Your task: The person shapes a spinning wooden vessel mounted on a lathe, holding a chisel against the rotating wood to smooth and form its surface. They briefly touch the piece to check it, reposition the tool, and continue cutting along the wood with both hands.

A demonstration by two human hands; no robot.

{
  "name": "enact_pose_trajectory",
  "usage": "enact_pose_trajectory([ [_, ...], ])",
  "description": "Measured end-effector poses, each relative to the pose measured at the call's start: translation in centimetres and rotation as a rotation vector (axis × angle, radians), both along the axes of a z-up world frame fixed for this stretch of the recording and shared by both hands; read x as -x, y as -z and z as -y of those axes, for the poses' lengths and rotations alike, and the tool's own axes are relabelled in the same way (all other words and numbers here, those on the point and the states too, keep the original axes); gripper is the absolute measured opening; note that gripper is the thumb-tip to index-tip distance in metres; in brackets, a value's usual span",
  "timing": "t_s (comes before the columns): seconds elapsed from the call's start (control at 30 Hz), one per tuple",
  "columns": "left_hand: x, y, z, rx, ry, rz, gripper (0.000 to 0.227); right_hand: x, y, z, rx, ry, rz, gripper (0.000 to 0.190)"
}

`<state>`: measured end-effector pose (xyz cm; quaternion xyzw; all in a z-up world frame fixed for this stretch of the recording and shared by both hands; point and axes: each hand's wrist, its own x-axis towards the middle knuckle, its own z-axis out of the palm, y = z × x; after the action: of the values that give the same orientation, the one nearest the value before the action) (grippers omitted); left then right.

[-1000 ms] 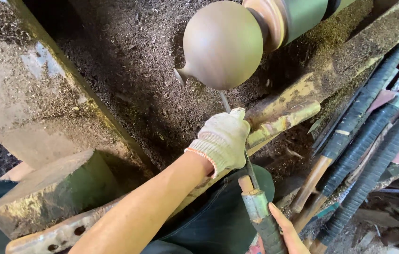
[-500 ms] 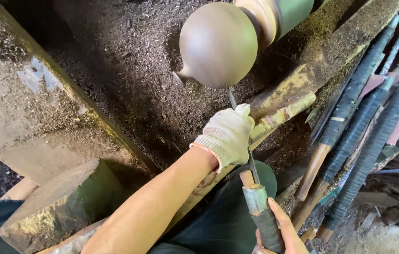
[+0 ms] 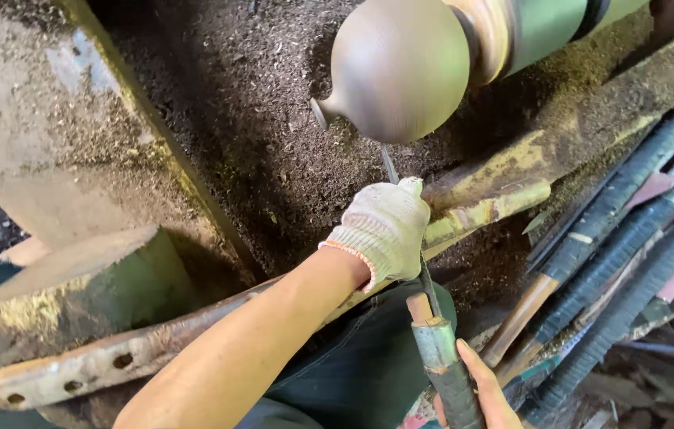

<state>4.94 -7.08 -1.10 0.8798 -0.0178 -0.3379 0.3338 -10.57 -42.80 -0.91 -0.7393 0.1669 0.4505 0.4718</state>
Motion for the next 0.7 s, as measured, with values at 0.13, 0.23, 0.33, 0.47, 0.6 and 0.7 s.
enact_pose_trajectory([
  [0.13, 0.3, 0.3, 0.5, -0.030, -0.041, 0.029, 0.043, -0.6, 1.6, 1.3, -0.048, 0.027, 0.034, 0.079],
  [0.23, 0.4, 0.0, 0.6, -0.061, -0.058, 0.024, 0.043, -1.3, 2.9, 2.8, -0.125, -0.016, 0.026, 0.077],
  [0.33, 0.4, -0.2, 0.7, -0.069, -0.072, 0.017, 0.042, -1.0, 5.1, 5.1, -0.178, -0.007, -0.027, 0.075],
  [0.47, 0.0, -0.7, 0.4, -0.068, -0.040, -0.013, 0.041, -1.1, 3.3, 2.7, -0.140, 0.018, -0.014, 0.077],
  [0.6, -0.4, -0.7, 0.1, -0.043, 0.019, -0.046, 0.042, -0.7, 1.9, 2.1, -0.057, -0.030, -0.068, 0.081],
  [0.7, -0.4, -0.4, -0.1, -0.016, 0.040, -0.021, 0.042, -0.5, 0.1, 0.1, -0.014, -0.055, -0.080, 0.088],
])
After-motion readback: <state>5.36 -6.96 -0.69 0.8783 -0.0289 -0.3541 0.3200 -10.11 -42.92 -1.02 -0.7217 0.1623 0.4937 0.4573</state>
